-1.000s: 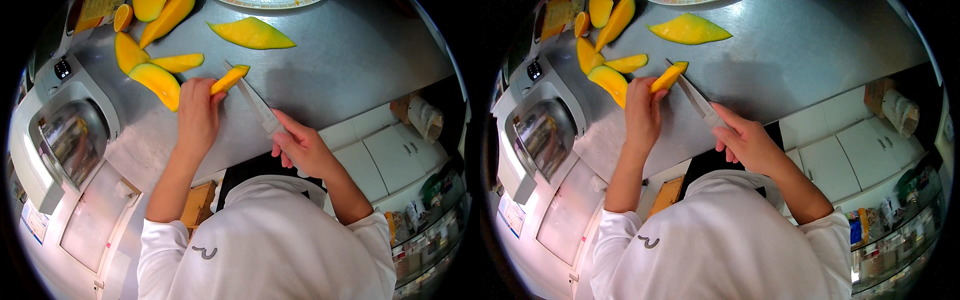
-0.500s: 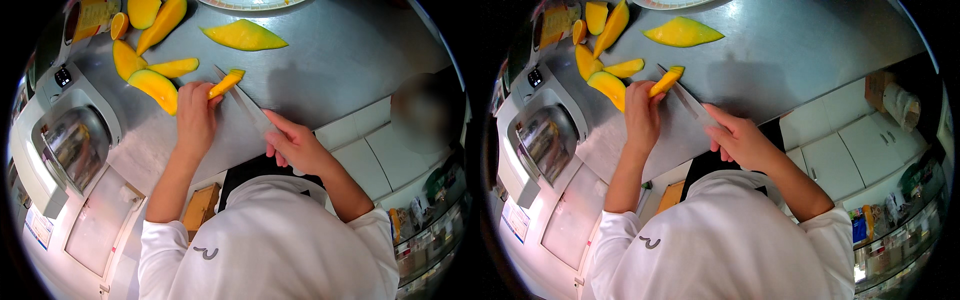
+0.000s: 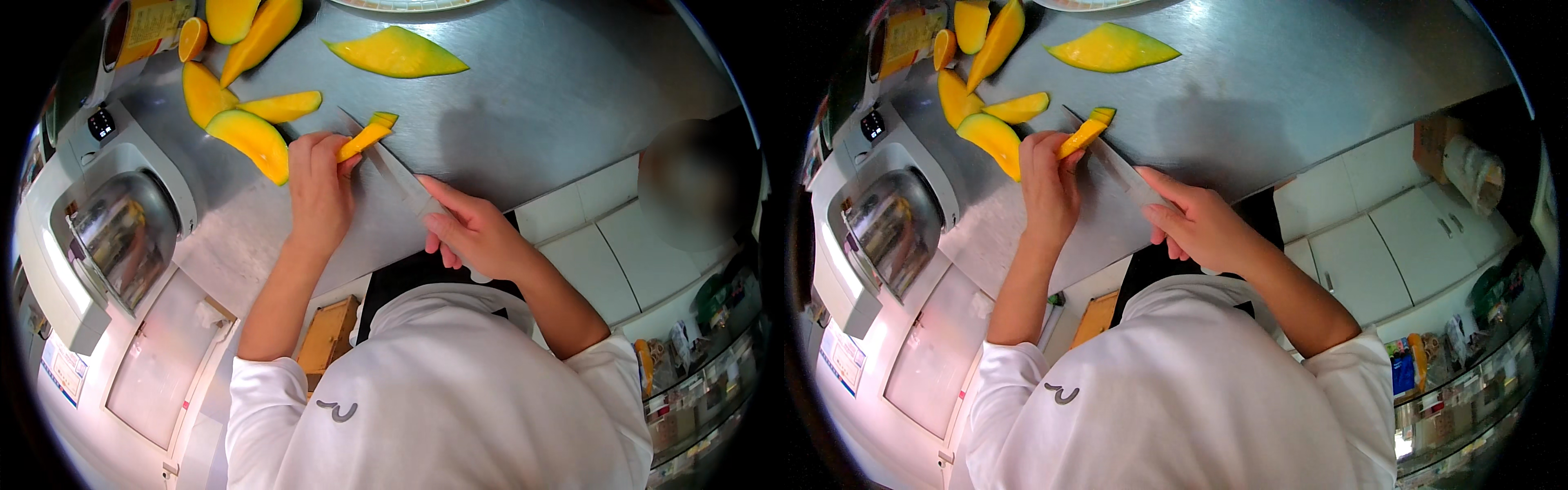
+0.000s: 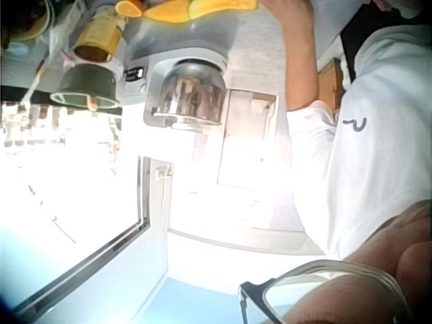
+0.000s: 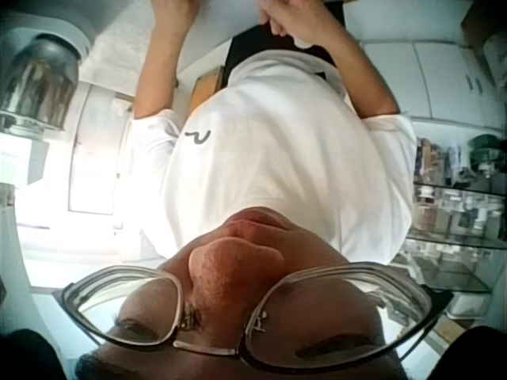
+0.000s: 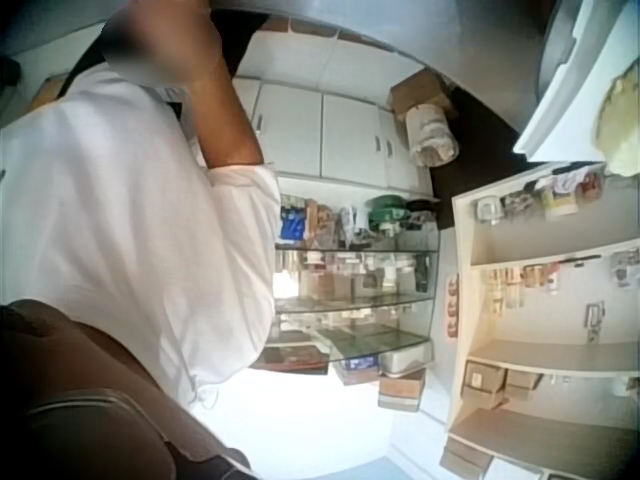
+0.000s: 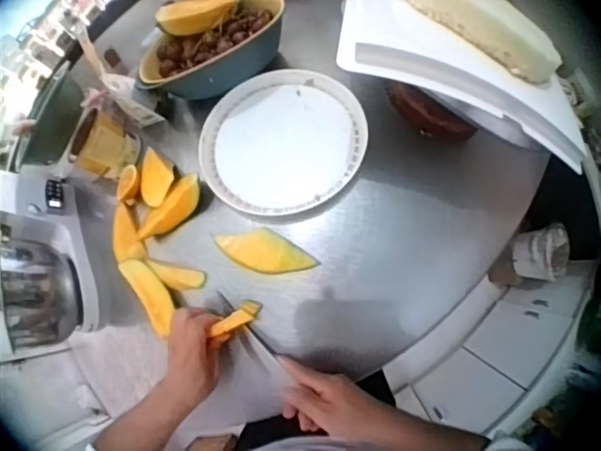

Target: The person cuts a mango into slices, peels one slice with a knife, and then chops the mango into smaller pieces on a stainless steel counter.

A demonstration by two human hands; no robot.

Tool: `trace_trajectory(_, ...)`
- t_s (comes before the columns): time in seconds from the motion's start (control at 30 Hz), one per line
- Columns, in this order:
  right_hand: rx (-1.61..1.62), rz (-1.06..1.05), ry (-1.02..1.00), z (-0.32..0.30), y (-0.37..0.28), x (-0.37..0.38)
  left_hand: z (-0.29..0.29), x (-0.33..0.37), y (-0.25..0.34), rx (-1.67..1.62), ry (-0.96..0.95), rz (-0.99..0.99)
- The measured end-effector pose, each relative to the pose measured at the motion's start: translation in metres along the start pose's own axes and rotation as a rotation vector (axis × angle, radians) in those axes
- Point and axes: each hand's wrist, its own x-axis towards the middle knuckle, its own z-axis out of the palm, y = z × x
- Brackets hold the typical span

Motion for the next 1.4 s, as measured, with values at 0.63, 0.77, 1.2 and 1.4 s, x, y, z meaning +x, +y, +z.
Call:
trace_trajectory(0.63,-0.641,-0.521,0.366,0.024,0.029,-0.009,0.014,-0.023,0.006,-0.122,0.262,-0.08)
trace_trajectory(0.77,-0.739,-0.552,0.373,0.028,0.028,-0.009,0.014,-0.035,0.006,-0.095,0.237,-0.132)
trace_trajectory(1.2,-0.821,-0.478,0.348,0.031,0.019,-0.013,0.015,-0.038,0.001,-0.212,0.263,-0.155)
trace_trajectory(1.4,-0.845,-0.442,0.377,0.037,0.017,-0.01,0.017,-0.033,-0.004,-0.207,0.307,-0.11)
